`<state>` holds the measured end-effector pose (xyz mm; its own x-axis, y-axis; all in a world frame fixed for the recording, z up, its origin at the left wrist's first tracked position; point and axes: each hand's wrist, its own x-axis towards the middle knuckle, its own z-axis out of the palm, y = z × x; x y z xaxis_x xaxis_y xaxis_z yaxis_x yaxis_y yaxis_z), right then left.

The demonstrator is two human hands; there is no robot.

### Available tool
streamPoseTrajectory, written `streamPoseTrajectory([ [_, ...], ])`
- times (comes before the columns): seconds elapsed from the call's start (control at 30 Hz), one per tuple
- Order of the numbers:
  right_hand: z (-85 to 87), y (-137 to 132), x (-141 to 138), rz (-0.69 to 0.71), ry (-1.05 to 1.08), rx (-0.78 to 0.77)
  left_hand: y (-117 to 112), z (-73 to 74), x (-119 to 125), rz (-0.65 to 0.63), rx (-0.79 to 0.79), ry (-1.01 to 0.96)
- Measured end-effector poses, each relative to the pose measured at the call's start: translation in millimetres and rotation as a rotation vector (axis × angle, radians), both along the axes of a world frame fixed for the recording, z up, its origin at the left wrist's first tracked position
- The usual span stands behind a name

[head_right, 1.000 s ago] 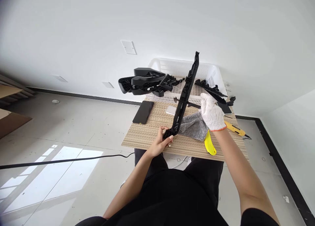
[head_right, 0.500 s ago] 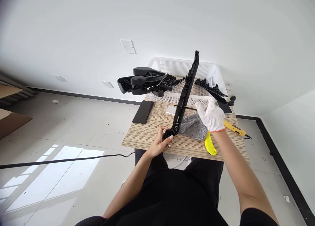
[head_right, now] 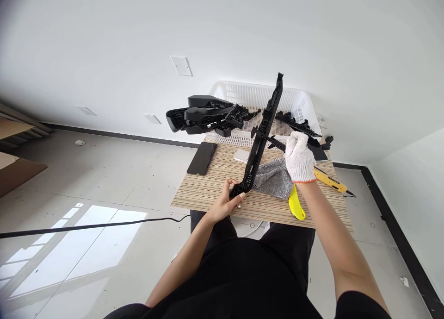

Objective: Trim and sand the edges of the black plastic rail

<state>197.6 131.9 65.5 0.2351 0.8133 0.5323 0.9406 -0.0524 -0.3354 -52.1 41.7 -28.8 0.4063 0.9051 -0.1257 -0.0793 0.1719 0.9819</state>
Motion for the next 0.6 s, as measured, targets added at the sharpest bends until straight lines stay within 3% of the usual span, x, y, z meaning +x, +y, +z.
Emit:
streamPoseTrajectory([
  [0.1,1.1,3.5,-2.0,-0.048,0.081,-0.027,-0.5,3.8,-0.1,0.007,0.024,0.034],
  [0.33,1.7,8.7,1.2,0.061,0.172,0.055,-0.9,5.3,-1.4,-0.004,0.061,0.058],
  [0.6,4.7,9.8,1.4,-0.08,0.232,0.007,-1.2,6.5,-3.4,0.008,0.121,0.079],
])
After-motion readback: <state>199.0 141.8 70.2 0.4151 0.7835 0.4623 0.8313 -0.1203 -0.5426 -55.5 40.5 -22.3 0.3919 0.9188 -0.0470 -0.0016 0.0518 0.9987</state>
